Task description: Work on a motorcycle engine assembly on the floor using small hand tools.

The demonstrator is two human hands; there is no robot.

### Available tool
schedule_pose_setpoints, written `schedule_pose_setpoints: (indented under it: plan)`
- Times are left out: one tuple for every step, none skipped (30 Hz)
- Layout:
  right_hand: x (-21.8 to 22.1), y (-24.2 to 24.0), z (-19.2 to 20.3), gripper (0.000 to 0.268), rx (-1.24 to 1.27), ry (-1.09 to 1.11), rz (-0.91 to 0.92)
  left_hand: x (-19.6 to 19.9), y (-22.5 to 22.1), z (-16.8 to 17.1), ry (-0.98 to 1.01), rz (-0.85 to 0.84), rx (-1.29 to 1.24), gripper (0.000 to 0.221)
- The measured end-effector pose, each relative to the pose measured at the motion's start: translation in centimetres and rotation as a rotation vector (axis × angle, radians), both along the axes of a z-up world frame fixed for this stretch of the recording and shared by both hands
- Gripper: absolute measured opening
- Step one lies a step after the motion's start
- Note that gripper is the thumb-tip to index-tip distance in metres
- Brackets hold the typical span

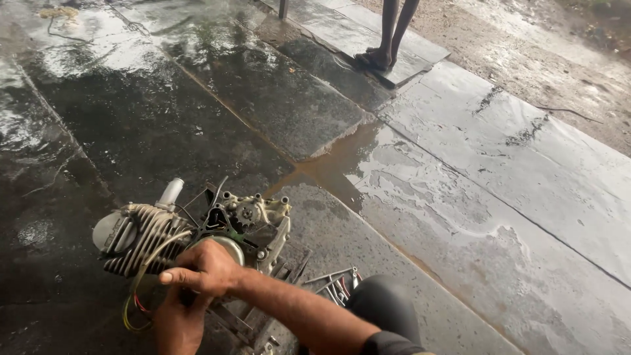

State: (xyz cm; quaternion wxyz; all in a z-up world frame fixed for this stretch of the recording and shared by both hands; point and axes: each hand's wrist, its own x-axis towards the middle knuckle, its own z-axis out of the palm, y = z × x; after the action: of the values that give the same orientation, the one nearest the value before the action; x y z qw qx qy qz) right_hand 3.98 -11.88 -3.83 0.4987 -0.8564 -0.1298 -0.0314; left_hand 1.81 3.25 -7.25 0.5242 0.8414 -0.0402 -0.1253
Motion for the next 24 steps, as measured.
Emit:
schedule_pose_setpoints:
  plan:
    - [0.1,-0.1,0.5,0.083,0.035,-0.017,0.058,0.0,-0.1,0.0,-0.018,-0.002,-0.008,0.063]
    - [0.0,-0.3,1.0,0.080,0.068,-0.030,0.116,-0.2,-0.1,-0.1,-0.034,-0.006,-0.016,0.063]
    - [0.1,-0.4,1.0,0.080,0.070,-0.026,0.114,-0.5,-0.2,0.1,-0.029,-0.007,-0.015,0.063]
    - [0.2,-0.6,1.0,0.079,0.033,-0.001,0.150,-0.8,-0.3,0.3,-0.051,-0.005,-0.012,0.062]
    - [0.4,-0.8,1.0,0.079,-0.003,0.023,0.187,-1.0,-0.4,0.5,-0.073,-0.002,-0.009,0.061]
    - [0.8,-1.0,1.2,0.079,-0.002,0.022,0.188,-0.9,-0.7,0.8,-0.074,-0.001,-0.007,0.061]
    - [1.1,-1.2,1.3,0.076,-0.048,0.085,0.217,-1.0,-1.0,1.2,-0.096,0.012,0.002,0.063]
    - [1.0,-0.6,1.3,0.073,-0.087,0.148,0.257,-1.7,-0.6,1.5,-0.115,0.035,0.019,0.064]
    - [0.9,-0.8,1.3,0.073,-0.079,0.148,0.269,-1.9,-0.7,1.3,-0.113,0.046,0.029,0.064]
    - [1.3,-1.1,1.7,0.070,-0.054,0.116,0.275,-1.5,-1.0,1.5,-0.097,0.045,0.054,0.062]
    - [1.5,-1.3,2.2,0.068,-0.029,0.083,0.281,-1.3,-1.1,1.7,-0.081,0.044,0.080,0.059]
    - [1.2,-1.6,2.4,0.068,-0.026,0.078,0.299,-1.3,-1.1,1.6,-0.084,0.062,0.085,0.059]
    - [1.0,-1.7,2.3,0.062,0.038,0.037,0.225,-1.3,-1.1,1.2,-0.187,0.024,-0.011,0.061]
    - [0.2,-1.2,1.5,0.058,0.119,0.020,0.152,-2.0,-0.3,0.3,-0.266,-0.014,-0.092,0.063]
    - [0.0,-2.0,1.7,0.058,0.139,0.042,0.169,-2.1,-0.5,0.9,-0.244,0.003,-0.071,0.063]
    - [0.0,-2.5,1.9,0.059,0.169,-0.051,0.142,-2.2,-0.5,1.3,-0.337,-0.035,-0.143,0.072]
    - [0.2,-3.0,1.9,0.062,0.200,-0.143,0.113,-2.1,-0.4,1.6,-0.429,-0.076,-0.213,0.081]
    - [-1.3,-3.7,3.2,0.062,0.227,-0.106,0.131,-2.9,0.0,1.7,-0.395,-0.055,-0.186,0.081]
    - [-2.4,-4.6,4.5,0.059,0.335,-0.102,0.031,-3.5,0.2,1.7,-0.354,-0.042,-0.134,0.079]
    - [-2.3,-6.2,6.4,0.057,0.428,-0.116,-0.073,-2.9,-0.1,2.0,-0.336,-0.034,-0.093,0.077]
    - [-3.2,-6.7,5.9,0.057,0.441,-0.100,-0.058,-3.4,0.4,1.7,-0.324,-0.017,-0.078,0.077]
    - [-3.7,-7.9,6.0,0.049,0.517,0.004,-0.229,-3.3,0.4,1.8,-0.346,0.017,-0.054,0.086]
    - [-4.1,-9.2,6.2,0.041,0.587,0.110,-0.399,-3.2,0.2,1.9,-0.368,0.052,-0.028,0.095]
    - [-4.8,-8.9,6.3,0.041,0.590,0.108,-0.393,-3.1,0.2,2.0,-0.372,0.057,-0.026,0.095]
